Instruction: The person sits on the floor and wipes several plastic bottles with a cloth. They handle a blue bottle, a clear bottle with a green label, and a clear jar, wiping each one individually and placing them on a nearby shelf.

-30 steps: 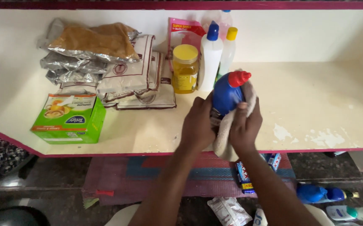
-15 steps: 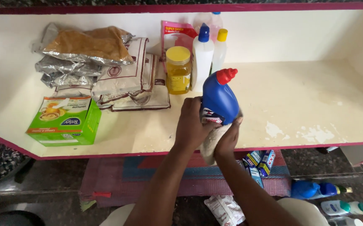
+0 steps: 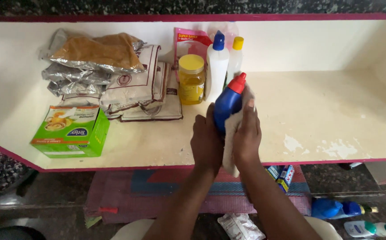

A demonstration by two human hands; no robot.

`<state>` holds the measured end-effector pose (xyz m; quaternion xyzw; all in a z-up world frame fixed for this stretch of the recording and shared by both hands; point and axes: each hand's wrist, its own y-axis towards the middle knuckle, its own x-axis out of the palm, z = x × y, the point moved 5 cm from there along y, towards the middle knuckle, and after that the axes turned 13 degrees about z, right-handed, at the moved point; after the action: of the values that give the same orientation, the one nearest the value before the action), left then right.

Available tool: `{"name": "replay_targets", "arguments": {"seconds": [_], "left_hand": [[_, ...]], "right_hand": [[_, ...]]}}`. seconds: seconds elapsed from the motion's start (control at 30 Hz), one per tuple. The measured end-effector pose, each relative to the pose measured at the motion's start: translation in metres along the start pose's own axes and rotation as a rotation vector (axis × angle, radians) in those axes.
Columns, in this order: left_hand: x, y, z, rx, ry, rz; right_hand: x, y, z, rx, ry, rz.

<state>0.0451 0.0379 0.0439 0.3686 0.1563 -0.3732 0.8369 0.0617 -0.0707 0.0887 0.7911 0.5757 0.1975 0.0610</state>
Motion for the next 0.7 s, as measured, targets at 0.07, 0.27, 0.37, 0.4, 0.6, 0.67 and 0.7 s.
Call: {"name": "replay_targets", "arguments": {"seconds": [0.07, 0.27, 0.37, 0.4, 0.6, 0.67, 0.7], "left_hand": [[0.009, -0.007, -0.006, 0.003, -0.075, 0.022], [0.021, -0.011, -0.011, 0.043, -0.751, -0.037], [0.008, -0.01, -0.006, 0.186, -0.542, -0.148], [0.004, -0.01, -0.002, 0.234, -0.472, -0.184], [-0.007, -0.011, 0.005, 0.183, -0.459, -0.278], [-0.007, -0.014, 0.005, 0.279, -0.427, -0.205], [-0.006, -0.017, 0.005, 0.329, -0.41, -0.17]], "right_hand": [[0.005, 0.003, -0.008, 0.011, 0.056, -0.044], [-0.001, 0.027, 0.035, 0.064, 0.071, -0.088], [-0.015, 0.039, 0.089, 0.468, 0.156, -0.022], [-0.017, 0.037, 0.109, 0.637, 0.175, 0.019], [-0.017, 0.029, 0.124, 0.633, 0.174, 0.185], [-0.016, 0.043, 0.088, 0.32, 0.036, 0.17], [-0.014, 0.048, 0.067, 0.163, -0.03, 0.158]]}}
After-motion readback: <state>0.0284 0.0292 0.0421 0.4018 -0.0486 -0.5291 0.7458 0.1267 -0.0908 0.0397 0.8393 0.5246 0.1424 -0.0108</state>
